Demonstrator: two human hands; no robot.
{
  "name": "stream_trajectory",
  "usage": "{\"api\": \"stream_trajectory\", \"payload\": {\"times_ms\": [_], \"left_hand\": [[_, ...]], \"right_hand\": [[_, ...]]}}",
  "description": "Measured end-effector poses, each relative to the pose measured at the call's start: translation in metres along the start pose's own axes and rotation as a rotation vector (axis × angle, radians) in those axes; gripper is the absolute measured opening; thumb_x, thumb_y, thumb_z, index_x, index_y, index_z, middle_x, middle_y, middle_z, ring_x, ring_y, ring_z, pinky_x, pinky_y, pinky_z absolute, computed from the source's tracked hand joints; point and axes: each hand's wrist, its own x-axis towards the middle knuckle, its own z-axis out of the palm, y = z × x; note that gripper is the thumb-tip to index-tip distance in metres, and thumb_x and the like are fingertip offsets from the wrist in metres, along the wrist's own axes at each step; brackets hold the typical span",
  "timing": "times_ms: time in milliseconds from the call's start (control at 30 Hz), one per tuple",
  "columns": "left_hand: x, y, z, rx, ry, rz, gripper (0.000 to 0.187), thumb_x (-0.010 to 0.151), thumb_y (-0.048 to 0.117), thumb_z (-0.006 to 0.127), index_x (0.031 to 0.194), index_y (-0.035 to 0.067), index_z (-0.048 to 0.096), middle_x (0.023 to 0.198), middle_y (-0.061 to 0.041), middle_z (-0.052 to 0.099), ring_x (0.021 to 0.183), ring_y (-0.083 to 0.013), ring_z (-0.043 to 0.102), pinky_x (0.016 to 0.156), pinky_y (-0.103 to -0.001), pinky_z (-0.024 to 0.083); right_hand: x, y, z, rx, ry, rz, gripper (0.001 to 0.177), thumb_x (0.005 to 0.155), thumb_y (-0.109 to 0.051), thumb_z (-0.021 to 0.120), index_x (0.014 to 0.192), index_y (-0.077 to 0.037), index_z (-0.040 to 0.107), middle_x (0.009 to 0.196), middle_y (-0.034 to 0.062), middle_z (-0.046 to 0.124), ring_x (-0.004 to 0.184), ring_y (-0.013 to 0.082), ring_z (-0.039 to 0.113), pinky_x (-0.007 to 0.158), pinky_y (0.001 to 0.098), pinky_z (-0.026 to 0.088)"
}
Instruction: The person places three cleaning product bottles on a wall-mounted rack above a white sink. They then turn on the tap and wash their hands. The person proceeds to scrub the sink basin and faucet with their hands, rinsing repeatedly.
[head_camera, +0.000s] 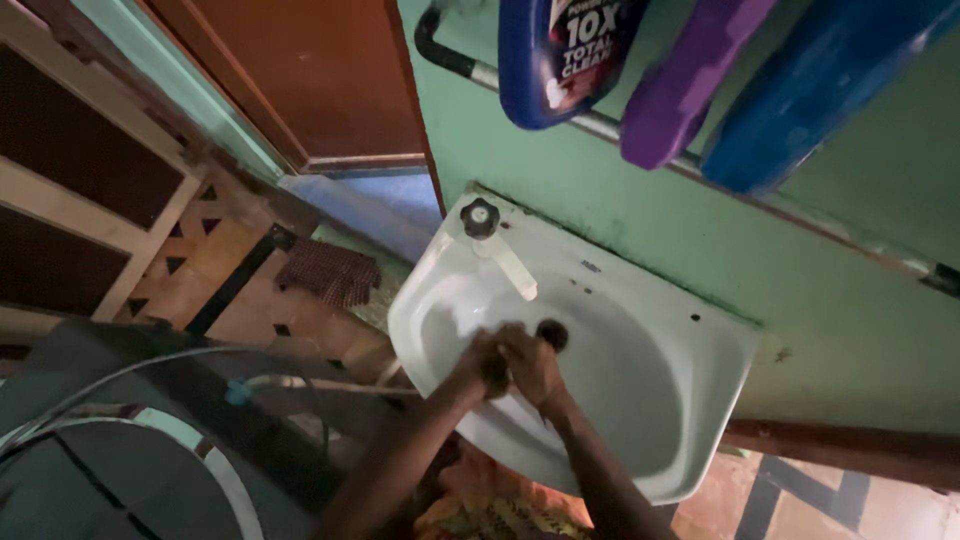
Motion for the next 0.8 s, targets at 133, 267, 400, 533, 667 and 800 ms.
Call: {"api": "stream_trajectory", "payload": {"times_ms": [133, 267, 400, 533, 667, 800], "left_hand": [[0.003, 0.024, 0.013, -0.039, -0.291, 0.212, 0.067, 0.104, 0.060, 0.051, 0.149, 0.010, 0.050, 0.161, -0.014, 0.044, 0.152, -0.0303, 0.034, 0.127, -0.053, 0.029], [-0.010, 0.027, -0.024, -0.097, -0.260, 0.025, 0.086, 0.093, 0.058, 0.058, 0.161, 0.017, 0.025, 0.172, -0.008, 0.014, 0.158, -0.0260, 0.008, 0.122, -0.063, 0.012], [-0.016, 0.001, -0.059, 0.095, 0.069, -0.264, 0.103, 0.089, 0.063, 0.064, 0.163, 0.008, 0.017, 0.173, -0.006, 0.009, 0.159, -0.0222, 0.006, 0.127, -0.054, 0.008], [-0.001, 0.024, -0.065, 0.028, 0.006, -0.207, 0.107, 0.086, 0.064, 0.066, 0.162, 0.008, 0.015, 0.172, -0.008, 0.004, 0.157, -0.0251, 0.003, 0.124, -0.058, 0.009], [0.002, 0.079, -0.047, -0.228, -0.035, -0.096, 0.099, 0.081, 0.055, 0.069, 0.161, 0.013, 0.030, 0.170, -0.009, 0.016, 0.160, -0.0284, 0.012, 0.122, -0.058, 0.021], [0.007, 0.079, -0.009, -0.192, -0.169, 0.138, 0.097, 0.092, 0.067, 0.060, 0.158, 0.001, 0.033, 0.171, -0.024, 0.014, 0.159, -0.0382, 0.012, 0.122, -0.058, 0.024]], "right_hand": [[-0.033, -0.011, -0.039, 0.183, 0.036, 0.276, 0.023, 0.096, -0.013, 0.058, 0.106, -0.005, 0.077, 0.095, 0.0156, 0.081, 0.078, 0.0222, 0.077, 0.070, 0.0338, 0.061], [-0.045, 0.013, -0.081, -0.179, 0.209, 0.336, 0.026, 0.091, -0.009, 0.060, 0.110, -0.006, 0.078, 0.111, 0.0182, 0.077, 0.095, 0.0318, 0.076, 0.081, 0.0397, 0.060], [-0.038, 0.019, -0.082, -0.295, 0.239, 0.365, 0.021, 0.092, -0.009, 0.062, 0.107, -0.007, 0.077, 0.108, 0.0200, 0.075, 0.096, 0.0365, 0.075, 0.085, 0.0427, 0.058], [-0.026, 0.009, -0.063, -0.289, 0.287, 0.088, 0.018, 0.084, -0.002, 0.067, 0.100, -0.004, 0.075, 0.103, 0.0204, 0.074, 0.094, 0.0391, 0.072, 0.083, 0.0438, 0.058], [-0.023, 0.008, -0.069, -0.263, 0.332, 0.044, 0.017, 0.084, -0.001, 0.068, 0.099, -0.004, 0.075, 0.099, 0.0196, 0.073, 0.089, 0.0382, 0.071, 0.079, 0.0438, 0.058], [-0.027, 0.008, -0.077, -0.241, 0.382, 0.176, 0.022, 0.086, 0.001, 0.065, 0.103, -0.005, 0.076, 0.102, 0.0191, 0.073, 0.088, 0.0360, 0.073, 0.077, 0.0420, 0.059]]}}
